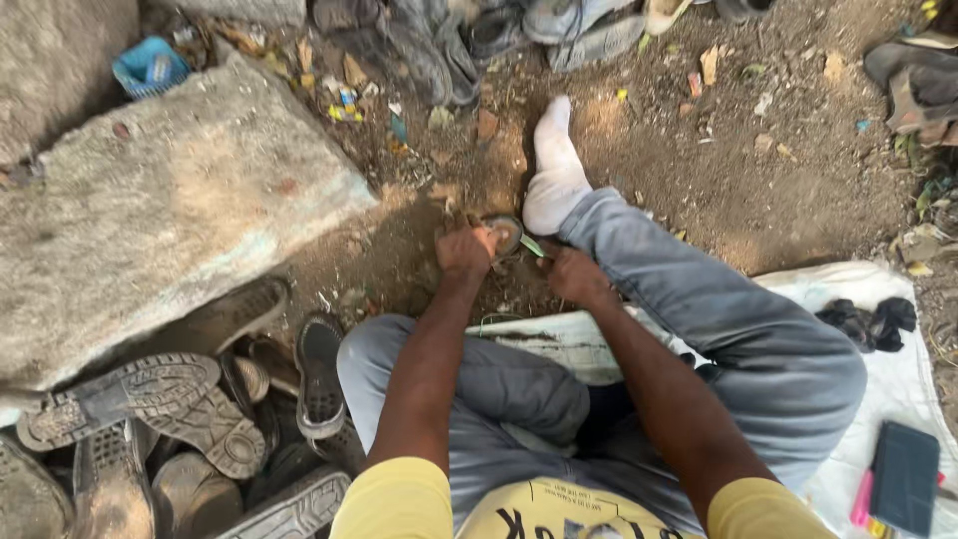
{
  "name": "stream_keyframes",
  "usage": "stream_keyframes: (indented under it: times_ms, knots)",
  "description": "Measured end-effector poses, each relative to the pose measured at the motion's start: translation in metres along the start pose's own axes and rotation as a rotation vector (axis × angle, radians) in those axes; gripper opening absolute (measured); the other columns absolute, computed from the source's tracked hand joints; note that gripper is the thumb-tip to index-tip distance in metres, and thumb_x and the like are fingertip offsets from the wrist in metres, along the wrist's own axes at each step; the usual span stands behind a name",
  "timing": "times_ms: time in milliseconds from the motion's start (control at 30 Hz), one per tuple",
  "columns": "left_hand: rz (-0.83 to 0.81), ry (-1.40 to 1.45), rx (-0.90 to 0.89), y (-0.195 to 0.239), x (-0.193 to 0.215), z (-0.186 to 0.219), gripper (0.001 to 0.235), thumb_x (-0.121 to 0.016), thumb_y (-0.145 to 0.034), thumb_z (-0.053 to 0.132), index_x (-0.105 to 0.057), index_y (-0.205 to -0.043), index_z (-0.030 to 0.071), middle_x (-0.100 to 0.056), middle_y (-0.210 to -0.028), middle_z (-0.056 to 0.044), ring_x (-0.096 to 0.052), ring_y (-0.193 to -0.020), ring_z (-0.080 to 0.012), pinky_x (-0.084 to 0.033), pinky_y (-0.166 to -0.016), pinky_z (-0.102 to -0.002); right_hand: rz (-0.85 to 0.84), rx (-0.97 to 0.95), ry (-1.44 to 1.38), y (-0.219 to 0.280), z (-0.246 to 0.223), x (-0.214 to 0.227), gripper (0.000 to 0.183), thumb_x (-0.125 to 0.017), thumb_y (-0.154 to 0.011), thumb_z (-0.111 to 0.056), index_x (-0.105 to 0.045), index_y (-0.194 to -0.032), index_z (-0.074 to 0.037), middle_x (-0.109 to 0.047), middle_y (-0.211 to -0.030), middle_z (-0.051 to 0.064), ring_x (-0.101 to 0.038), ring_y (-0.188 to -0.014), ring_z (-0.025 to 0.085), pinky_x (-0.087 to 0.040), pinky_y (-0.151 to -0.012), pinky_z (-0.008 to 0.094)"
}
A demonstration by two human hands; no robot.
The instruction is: The person sits on the ground and uses a knife to scrape and clean the sole and edges of a single shoe. They repeatedly scrape the sole, turn the shoe over, and continue scraping different areas of the sole and upper.
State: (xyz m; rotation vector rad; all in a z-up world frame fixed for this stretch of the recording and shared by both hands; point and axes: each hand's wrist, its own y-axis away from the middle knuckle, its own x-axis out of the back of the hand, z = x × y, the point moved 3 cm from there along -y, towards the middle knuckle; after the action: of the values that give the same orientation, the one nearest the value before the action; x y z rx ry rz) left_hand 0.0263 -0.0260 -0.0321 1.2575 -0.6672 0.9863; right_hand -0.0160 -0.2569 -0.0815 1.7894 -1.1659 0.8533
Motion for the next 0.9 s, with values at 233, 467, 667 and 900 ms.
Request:
stream_keyframes:
  times_ms: [233, 467, 667, 900]
  knots:
    - [0.188, -0.202, -0.161, -0.013, -0.023, -0.015, 0.040, -0.058, -0.101, 0.031, -0.072, -0.130, 0.007, -0.071, -0.122, -0.017, -0.073, -0.096, -0.0261, -0.057, -0.080, -0.045, -0.288, -0.228, -0.126, 0.037, -0.020, -0.011, 0.040, -0.047, -0.098, -0.033, -0.063, -0.120, -0.003, -0.069, -0.069, 0.015, -0.071, -0.057, 0.031, -0.062, -0.053, 0.049]
    - [0.176, -0.074, -0.128, -0.013, -0.021, -0.017, 0.052, -0.061, -0.099, 0.049, -0.072, -0.121, 0.003, -0.070, -0.124, -0.017, -0.070, -0.108, -0.0290, -0.054, -0.094, -0.044, -0.111, -0.352, -0.099, 0.060, -0.046, -0.020, 0.063, -0.051, -0.109, -0.051, -0.078, -0.092, 0.004, -0.073, -0.094, 0.032, -0.069, -0.093, 0.048, -0.055, -0.088, 0.055]
    - [0.148, 0.021, 0.028, 0.002, -0.001, 0.001, 0.068, -0.054, -0.097, 0.063, -0.066, -0.126, 0.003, -0.067, -0.127, -0.017, -0.066, -0.113, -0.0331, -0.050, -0.095, -0.048, -0.093, -0.365, -0.099, 0.058, -0.083, 0.026, 0.050, -0.044, -0.099, -0.039, -0.061, -0.139, -0.014, -0.072, -0.102, 0.029, -0.068, -0.097, 0.051, -0.053, -0.087, 0.058]
    - [0.309, 0.113, -0.144, 0.017, 0.007, 0.015, 0.058, -0.056, -0.099, 0.045, -0.055, -0.148, 0.014, -0.054, -0.145, -0.018, -0.052, -0.129, -0.0373, -0.041, -0.106, -0.055, -0.235, -0.368, 0.149, 0.038, -0.082, 0.045, 0.058, -0.027, -0.111, -0.040, -0.075, -0.110, -0.008, -0.076, -0.106, 0.024, -0.074, -0.100, 0.041, -0.056, -0.093, 0.052]
